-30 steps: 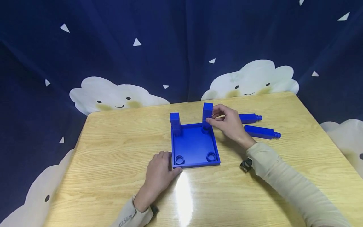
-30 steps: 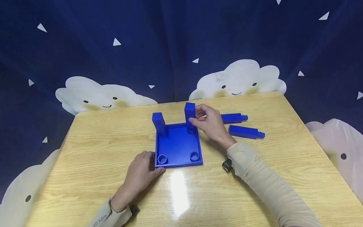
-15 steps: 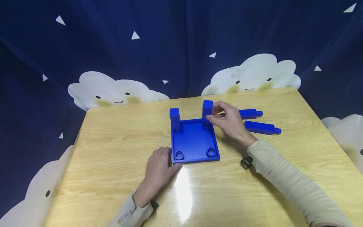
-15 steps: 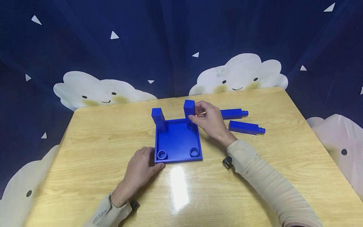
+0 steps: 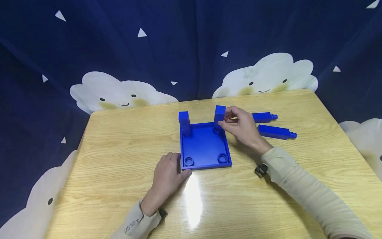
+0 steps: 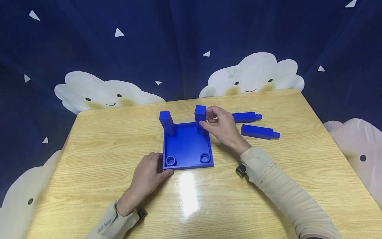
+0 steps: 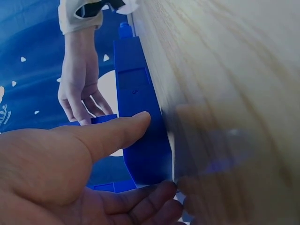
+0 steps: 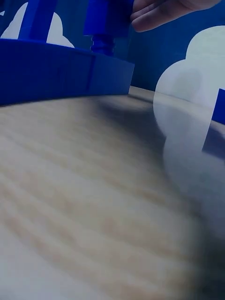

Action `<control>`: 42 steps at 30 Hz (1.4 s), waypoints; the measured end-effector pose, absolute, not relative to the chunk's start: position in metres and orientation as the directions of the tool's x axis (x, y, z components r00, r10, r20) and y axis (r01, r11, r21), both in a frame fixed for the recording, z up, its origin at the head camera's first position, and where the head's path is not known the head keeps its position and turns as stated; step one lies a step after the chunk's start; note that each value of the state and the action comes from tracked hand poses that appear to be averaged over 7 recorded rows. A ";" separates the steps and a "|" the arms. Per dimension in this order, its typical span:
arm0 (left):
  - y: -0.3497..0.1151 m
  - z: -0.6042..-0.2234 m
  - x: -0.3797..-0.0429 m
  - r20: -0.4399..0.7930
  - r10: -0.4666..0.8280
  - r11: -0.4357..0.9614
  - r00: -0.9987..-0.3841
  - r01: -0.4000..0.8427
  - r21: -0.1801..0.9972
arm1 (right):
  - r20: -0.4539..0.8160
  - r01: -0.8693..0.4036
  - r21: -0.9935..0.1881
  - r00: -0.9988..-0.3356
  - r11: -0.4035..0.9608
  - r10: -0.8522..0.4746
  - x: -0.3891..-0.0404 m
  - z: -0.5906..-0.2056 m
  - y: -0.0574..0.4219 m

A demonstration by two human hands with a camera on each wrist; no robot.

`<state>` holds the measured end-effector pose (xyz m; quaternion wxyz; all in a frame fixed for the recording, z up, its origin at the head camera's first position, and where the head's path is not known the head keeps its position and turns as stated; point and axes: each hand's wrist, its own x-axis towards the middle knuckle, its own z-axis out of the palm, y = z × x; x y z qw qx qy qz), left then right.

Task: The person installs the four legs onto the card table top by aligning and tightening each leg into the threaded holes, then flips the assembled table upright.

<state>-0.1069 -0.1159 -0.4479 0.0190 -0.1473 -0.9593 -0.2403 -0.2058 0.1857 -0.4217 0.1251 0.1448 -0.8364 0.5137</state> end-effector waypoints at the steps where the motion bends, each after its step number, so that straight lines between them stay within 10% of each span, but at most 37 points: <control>1: -0.116 -0.447 -0.107 0.107 0.273 0.842 -0.956 0.291 0.455 | 0.358 -0.371 -0.824 -0.927 0.429 -0.114 -0.206 -0.422 0.186; 42: -0.116 -0.447 -0.107 0.095 0.267 0.842 -0.959 0.280 0.461 | 0.352 -0.384 -0.724 -0.920 0.573 -0.172 -0.217 -0.424 0.181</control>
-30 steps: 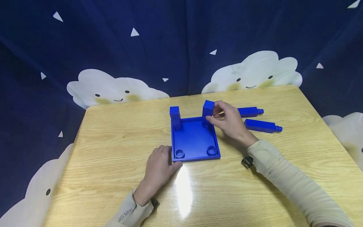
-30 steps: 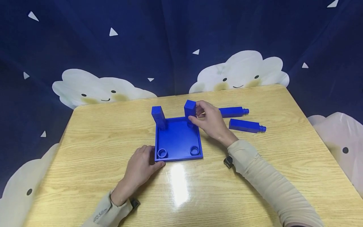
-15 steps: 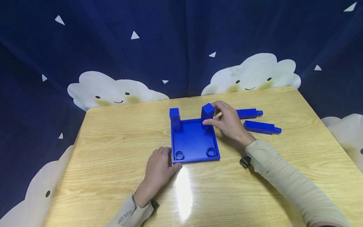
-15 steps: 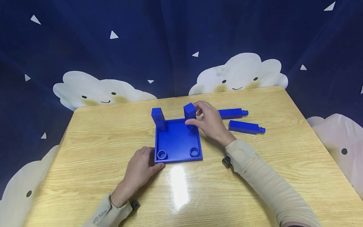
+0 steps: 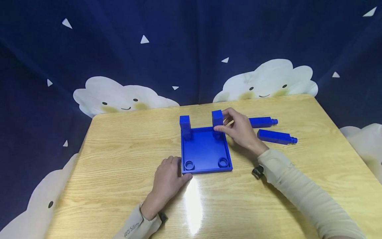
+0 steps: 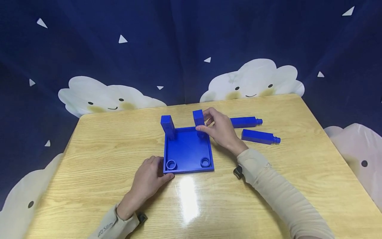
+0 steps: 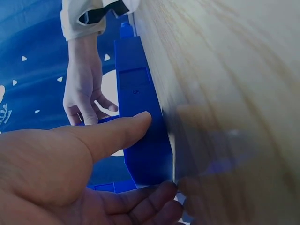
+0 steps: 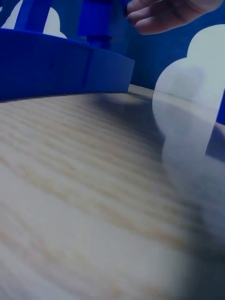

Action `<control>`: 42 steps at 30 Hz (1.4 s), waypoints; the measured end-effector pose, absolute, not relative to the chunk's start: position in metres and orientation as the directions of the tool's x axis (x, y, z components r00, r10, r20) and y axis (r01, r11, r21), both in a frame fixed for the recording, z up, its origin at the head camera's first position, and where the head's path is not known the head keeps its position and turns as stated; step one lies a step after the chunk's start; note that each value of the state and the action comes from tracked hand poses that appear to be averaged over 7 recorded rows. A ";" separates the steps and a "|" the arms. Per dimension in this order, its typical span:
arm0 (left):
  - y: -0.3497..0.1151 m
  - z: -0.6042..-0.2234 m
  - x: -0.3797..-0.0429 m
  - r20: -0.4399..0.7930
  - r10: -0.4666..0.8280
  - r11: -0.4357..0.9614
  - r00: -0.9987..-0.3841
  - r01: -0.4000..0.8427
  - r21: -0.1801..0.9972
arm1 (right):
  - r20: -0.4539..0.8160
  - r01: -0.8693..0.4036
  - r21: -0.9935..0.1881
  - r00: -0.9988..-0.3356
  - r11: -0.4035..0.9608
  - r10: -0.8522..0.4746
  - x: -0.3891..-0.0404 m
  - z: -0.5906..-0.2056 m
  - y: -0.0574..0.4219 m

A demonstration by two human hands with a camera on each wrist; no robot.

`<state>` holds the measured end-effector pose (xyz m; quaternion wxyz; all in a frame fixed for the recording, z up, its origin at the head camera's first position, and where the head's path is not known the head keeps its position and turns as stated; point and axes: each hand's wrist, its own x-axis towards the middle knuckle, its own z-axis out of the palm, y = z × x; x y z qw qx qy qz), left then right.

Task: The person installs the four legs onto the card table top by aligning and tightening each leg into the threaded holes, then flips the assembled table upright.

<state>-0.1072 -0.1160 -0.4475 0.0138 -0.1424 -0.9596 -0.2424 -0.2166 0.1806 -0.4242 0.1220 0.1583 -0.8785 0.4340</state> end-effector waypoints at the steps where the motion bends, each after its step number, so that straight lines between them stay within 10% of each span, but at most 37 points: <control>1: -0.116 -0.447 -0.107 0.095 0.268 0.841 -0.959 0.281 0.462 | 0.356 -0.389 -0.728 -0.918 0.565 -0.173 -0.216 -0.425 0.181; 42: -0.116 -0.445 -0.105 0.100 0.264 0.834 -0.959 0.279 0.477 | 0.361 -0.360 -0.759 -0.926 0.542 -0.109 -0.208 -0.428 0.183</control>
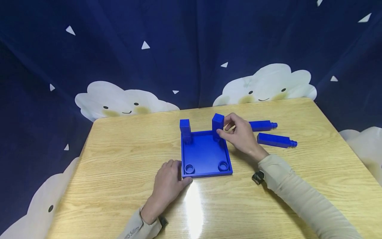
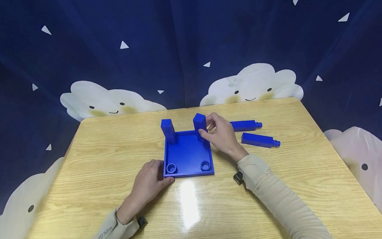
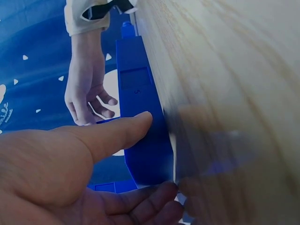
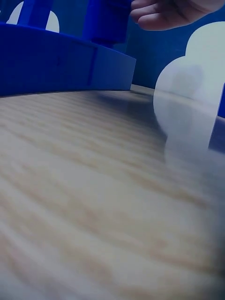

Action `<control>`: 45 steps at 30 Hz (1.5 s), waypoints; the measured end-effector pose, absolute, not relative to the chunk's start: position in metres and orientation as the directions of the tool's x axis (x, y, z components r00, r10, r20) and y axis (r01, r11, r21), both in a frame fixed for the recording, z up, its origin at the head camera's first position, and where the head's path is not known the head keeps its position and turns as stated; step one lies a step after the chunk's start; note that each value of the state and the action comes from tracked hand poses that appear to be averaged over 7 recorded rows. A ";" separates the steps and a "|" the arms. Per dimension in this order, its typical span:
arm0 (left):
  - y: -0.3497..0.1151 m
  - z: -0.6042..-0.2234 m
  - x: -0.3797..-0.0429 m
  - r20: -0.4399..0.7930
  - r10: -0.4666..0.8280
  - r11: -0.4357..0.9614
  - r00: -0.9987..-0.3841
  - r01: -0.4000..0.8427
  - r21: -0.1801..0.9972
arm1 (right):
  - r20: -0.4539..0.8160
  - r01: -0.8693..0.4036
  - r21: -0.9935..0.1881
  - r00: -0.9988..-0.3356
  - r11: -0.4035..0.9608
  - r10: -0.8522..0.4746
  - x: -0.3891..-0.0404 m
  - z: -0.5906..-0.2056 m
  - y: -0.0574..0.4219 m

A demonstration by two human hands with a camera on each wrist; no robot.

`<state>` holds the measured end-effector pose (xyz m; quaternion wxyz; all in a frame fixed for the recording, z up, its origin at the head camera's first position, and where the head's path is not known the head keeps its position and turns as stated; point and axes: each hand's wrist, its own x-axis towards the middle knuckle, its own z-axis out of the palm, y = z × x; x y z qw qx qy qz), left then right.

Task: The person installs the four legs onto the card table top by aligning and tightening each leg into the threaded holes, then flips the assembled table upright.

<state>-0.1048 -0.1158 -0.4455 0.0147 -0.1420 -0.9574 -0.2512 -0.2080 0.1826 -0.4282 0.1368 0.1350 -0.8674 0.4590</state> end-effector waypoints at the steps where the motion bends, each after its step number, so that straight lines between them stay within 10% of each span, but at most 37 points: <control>1: -0.116 -0.446 -0.105 0.100 0.264 0.833 -0.959 0.279 0.478 | 0.360 -0.361 -0.764 -0.926 0.535 -0.113 -0.208 -0.428 0.183; 45: -0.116 -0.447 -0.105 0.105 0.266 0.837 -0.958 0.284 0.467 | 0.400 -0.395 -0.722 -0.908 0.568 -0.123 -0.212 -0.429 0.184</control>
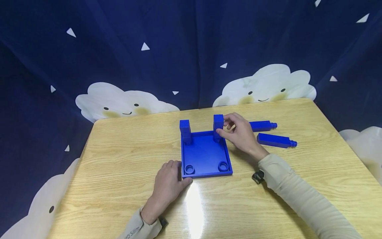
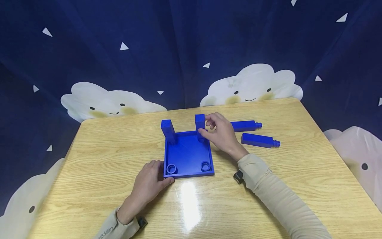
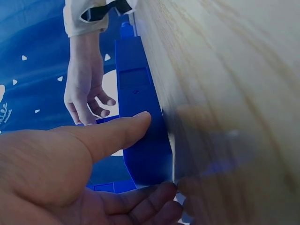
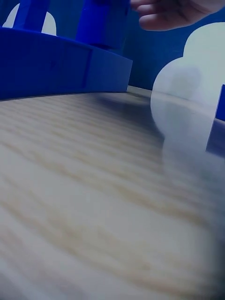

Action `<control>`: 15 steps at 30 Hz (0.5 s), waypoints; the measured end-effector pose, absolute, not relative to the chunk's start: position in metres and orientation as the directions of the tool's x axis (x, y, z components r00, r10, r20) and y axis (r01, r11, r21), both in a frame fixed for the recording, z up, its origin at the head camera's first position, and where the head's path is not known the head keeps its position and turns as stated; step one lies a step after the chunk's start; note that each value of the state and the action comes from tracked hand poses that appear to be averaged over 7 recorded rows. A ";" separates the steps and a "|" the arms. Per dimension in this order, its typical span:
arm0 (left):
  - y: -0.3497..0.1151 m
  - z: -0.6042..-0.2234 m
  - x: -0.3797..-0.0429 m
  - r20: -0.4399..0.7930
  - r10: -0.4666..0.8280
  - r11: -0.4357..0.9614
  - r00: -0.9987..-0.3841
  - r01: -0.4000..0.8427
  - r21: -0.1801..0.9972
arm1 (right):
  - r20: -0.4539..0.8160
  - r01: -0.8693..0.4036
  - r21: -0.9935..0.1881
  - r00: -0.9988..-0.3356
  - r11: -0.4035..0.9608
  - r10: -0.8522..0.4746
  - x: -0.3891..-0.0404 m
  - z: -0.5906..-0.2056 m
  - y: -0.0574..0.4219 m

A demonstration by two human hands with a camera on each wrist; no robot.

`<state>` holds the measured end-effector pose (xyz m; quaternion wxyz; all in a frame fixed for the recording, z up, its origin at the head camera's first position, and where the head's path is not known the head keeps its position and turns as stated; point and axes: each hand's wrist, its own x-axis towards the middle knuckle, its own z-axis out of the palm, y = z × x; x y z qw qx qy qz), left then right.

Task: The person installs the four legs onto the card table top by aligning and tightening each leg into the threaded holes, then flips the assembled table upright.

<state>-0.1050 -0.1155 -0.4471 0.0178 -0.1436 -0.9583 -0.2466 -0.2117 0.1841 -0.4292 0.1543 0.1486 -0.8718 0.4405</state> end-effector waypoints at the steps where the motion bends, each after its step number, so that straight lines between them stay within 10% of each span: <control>1: -0.116 -0.447 -0.105 0.103 0.266 0.837 -0.958 0.283 0.469 | 0.401 -0.394 -0.723 -0.908 0.567 -0.120 -0.212 -0.429 0.184; 15: -0.116 -0.446 -0.104 0.120 0.273 0.834 -0.954 0.297 0.464 | 0.396 -0.408 -0.698 -0.905 0.589 -0.158 -0.214 -0.430 0.181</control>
